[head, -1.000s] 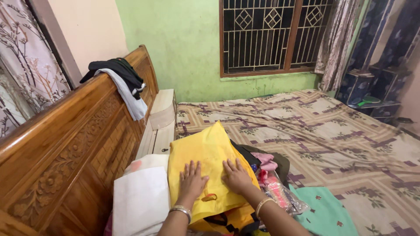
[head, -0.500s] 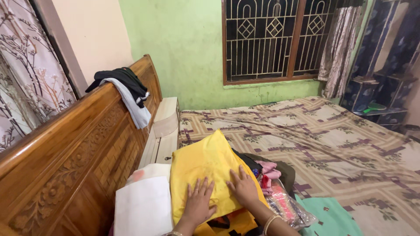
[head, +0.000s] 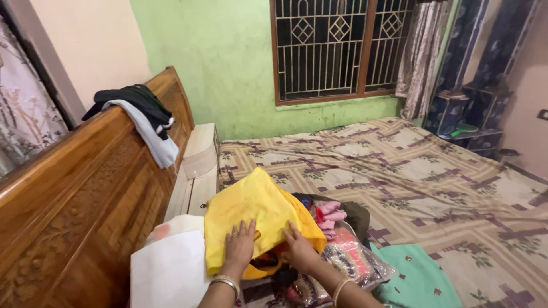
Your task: The person takes folded clothes and bags from a wardrobe shelf and places them onto a bed. They handle a pink garment, a red garment, a stack of colorful folded items, and several yellow and white bags, moving them one by one from the shelf to the bed.
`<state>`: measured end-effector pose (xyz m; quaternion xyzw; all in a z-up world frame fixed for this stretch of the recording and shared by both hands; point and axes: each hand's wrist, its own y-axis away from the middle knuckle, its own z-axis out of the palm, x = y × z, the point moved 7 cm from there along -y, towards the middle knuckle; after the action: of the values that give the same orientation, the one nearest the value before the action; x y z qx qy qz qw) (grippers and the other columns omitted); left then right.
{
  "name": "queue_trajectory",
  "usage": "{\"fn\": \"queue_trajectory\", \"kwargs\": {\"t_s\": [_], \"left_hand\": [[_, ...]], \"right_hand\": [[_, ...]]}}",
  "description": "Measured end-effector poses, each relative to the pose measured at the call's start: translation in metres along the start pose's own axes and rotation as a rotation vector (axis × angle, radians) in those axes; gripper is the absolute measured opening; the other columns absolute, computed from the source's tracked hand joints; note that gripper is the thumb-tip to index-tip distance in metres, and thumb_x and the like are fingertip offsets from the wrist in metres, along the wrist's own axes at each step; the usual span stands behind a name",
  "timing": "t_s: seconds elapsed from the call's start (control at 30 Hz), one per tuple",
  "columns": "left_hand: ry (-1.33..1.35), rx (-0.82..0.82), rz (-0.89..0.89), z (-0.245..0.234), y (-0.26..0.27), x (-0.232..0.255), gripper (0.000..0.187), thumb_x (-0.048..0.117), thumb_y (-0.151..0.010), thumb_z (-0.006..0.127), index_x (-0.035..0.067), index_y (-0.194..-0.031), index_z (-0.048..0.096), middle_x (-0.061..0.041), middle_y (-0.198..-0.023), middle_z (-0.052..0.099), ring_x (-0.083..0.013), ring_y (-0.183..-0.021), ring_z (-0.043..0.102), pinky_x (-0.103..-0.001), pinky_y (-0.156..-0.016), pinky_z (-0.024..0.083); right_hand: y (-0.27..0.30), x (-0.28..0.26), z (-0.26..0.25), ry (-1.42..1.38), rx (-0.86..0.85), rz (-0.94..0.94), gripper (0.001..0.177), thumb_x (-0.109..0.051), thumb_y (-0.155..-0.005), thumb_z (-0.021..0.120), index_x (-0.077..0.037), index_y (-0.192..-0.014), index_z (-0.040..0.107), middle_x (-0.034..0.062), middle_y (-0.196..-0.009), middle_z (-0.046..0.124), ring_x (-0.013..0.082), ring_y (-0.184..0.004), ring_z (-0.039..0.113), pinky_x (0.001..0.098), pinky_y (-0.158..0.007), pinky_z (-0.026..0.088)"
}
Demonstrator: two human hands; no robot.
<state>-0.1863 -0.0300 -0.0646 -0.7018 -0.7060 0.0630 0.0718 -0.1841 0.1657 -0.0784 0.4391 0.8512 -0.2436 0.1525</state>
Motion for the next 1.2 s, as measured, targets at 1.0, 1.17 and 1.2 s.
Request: {"fn": "queue_trajectory", "kwargs": {"t_s": [1.0, 1.17, 1.2], "left_hand": [[0.052, -0.502, 0.032, 0.049, 0.090, 0.049, 0.051, 0.017, -0.094, 0.058, 0.016, -0.144, 0.056, -0.011, -0.154, 0.053, -0.0357, -0.148, 0.043, -0.066, -0.122, 0.023], [0.035, -0.386, -0.018, 0.015, 0.112, 0.078, 0.069, 0.021, -0.094, 0.061, 0.014, -0.158, 0.034, -0.014, -0.168, 0.025, -0.0373, -0.155, 0.022, -0.064, -0.124, 0.012], [0.034, -0.358, -0.031, 0.006, 0.116, 0.083, 0.073, 0.020, -0.094, 0.061, 0.013, -0.160, 0.030, -0.015, -0.169, 0.021, -0.0376, -0.156, 0.020, -0.064, -0.125, 0.011]], "right_hand": [[0.031, 0.037, 0.087, 0.007, -0.315, -0.036, 0.089, -0.034, -0.087, 0.072, 0.004, -0.155, 0.030, 0.0266, -0.156, 0.041, 0.0385, -0.142, 0.044, 0.0395, -0.118, 0.037], [0.055, 0.015, 0.065, 0.035, -0.334, -0.112, 0.090, -0.036, -0.090, 0.073, 0.005, -0.155, 0.026, 0.0271, -0.158, 0.035, 0.0401, -0.148, 0.034, 0.0408, -0.120, 0.032], [0.059, 0.009, 0.059, 0.045, -0.334, -0.129, 0.091, -0.035, -0.089, 0.073, 0.005, -0.156, 0.025, 0.0272, -0.159, 0.035, 0.0403, -0.148, 0.033, 0.0408, -0.121, 0.032]]}}
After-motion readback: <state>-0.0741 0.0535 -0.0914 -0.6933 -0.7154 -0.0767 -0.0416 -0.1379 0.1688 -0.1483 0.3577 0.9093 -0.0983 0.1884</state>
